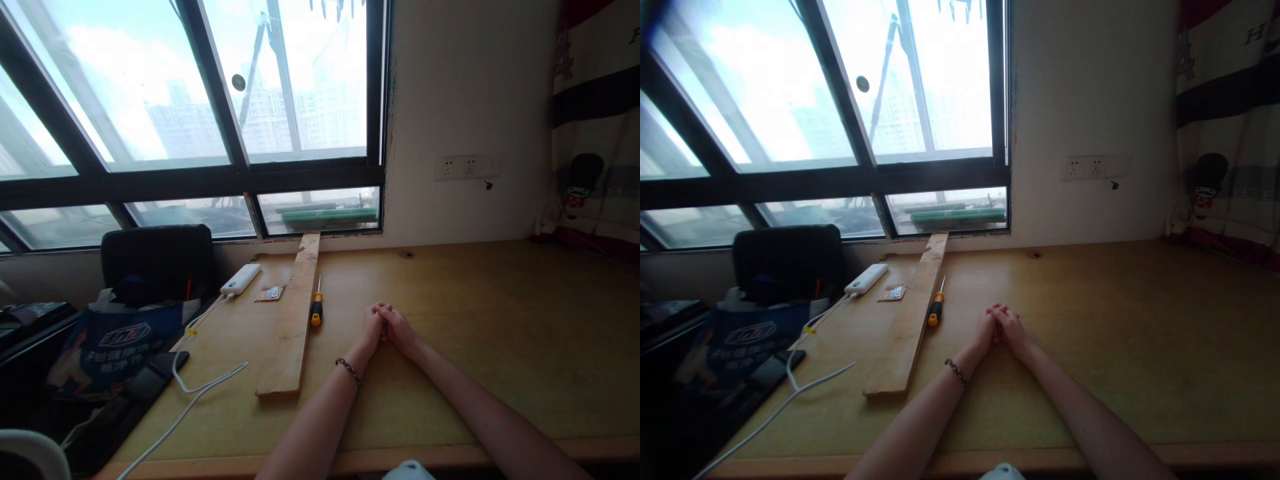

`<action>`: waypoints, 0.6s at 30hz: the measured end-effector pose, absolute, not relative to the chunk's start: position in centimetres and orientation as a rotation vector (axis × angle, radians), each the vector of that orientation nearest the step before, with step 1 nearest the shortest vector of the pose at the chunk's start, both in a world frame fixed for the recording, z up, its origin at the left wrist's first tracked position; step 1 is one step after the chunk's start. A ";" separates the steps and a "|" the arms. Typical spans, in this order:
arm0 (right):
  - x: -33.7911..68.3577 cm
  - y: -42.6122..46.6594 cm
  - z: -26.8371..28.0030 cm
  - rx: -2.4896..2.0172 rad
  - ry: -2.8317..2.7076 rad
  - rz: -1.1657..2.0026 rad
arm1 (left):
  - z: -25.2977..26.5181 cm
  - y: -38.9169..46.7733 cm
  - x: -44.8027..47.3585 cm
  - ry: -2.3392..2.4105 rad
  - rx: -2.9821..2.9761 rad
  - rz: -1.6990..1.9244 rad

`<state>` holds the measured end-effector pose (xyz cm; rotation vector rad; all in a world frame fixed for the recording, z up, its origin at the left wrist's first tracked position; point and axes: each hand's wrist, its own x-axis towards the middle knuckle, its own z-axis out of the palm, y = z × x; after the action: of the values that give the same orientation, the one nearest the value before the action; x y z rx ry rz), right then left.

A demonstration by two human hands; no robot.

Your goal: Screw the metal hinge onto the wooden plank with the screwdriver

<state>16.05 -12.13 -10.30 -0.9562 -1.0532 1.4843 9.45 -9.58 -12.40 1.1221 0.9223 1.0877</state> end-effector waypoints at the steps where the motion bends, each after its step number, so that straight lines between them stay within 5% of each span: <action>1: 16.0 -12.2 -10.3 -0.955 -1.052 1.486 | -12.4 -9.6 9.4 0.917 1.124 1.088; 9: 16.3 -12.0 -10.5 -1.057 -1.146 1.443 | -12.2 -9.7 9.4 0.895 1.107 1.083; 15: 18.8 -14.0 -5.8 -1.300 -1.449 0.601 | -11.5 -9.8 9.2 0.761 0.997 1.191; 18: 20.3 -18.6 -3.7 -1.160 -1.403 0.793 | -11.3 -10.0 9.1 0.719 0.931 1.157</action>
<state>20.32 -18.64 -3.66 -1.1603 -1.4033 0.7926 9.07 -10.00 -11.26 0.9311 0.7189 1.1574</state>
